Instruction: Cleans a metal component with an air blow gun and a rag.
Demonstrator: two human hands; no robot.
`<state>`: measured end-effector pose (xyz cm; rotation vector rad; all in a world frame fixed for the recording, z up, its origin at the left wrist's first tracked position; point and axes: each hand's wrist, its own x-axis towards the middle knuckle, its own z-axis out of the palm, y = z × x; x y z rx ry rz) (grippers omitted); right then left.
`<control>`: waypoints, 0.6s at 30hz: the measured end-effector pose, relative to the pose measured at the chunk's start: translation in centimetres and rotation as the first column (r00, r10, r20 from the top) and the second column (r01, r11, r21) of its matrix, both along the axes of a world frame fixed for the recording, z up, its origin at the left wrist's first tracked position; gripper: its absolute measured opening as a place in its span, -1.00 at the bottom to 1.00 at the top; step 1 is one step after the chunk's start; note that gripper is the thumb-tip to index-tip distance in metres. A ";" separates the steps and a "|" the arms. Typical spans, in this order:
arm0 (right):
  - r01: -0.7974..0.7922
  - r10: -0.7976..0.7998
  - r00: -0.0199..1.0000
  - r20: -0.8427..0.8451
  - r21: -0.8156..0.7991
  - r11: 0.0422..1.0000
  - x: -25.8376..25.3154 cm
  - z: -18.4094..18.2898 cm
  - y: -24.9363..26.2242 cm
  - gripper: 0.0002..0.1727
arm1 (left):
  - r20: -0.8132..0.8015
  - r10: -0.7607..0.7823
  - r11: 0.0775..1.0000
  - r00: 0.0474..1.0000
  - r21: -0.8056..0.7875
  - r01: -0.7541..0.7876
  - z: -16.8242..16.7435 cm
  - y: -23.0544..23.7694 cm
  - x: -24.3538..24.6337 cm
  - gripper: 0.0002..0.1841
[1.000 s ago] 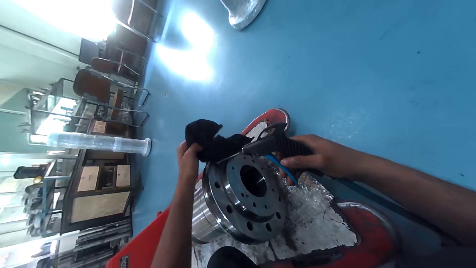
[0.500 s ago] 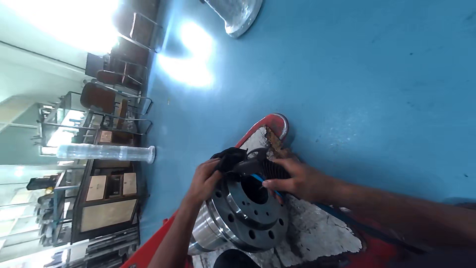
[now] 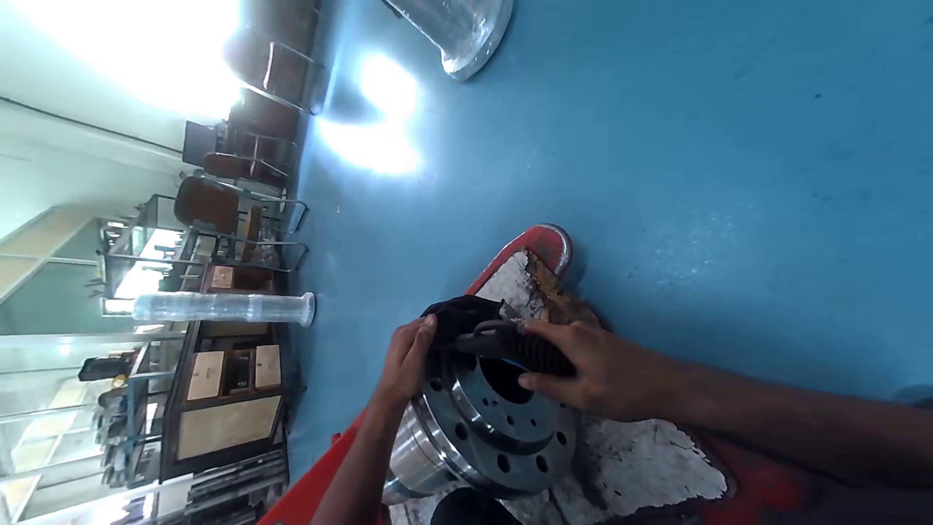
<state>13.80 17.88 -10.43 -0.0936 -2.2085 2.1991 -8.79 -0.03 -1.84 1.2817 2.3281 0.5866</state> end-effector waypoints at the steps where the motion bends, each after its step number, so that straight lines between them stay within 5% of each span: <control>1: -0.008 0.012 0.999 0.031 -0.124 0.992 -0.1 -0.3 0.1 -0.68 | -0.002 -0.001 1.000 1.000 -0.002 0.001 0.0 0.0 0.0 -0.41; 4: -0.034 0.068 0.995 0.073 -0.392 0.919 -0.9 -1.2 0.9 -0.76 | -0.011 0.004 1.000 1.000 -0.025 -0.004 -0.1 0.0 -0.1 -0.38; 6: -0.061 0.099 0.992 0.073 -0.403 0.913 -1.4 -0.9 1.7 -0.78 | -0.018 0.006 1.000 1.000 -0.030 -0.006 -0.1 0.0 -0.1 -0.38; 14: -0.100 0.095 0.995 0.037 0.172 0.980 -1.4 2.7 4.0 -0.61 | -0.019 0.045 0.999 0.999 -0.010 -0.046 0.0 0.2 0.3 -0.40; 18: -0.030 0.039 0.998 -0.056 0.138 0.990 -1.2 0.5 2.9 -0.62 | -0.001 0.075 0.997 0.997 -0.010 -0.075 0.2 0.4 0.5 -0.41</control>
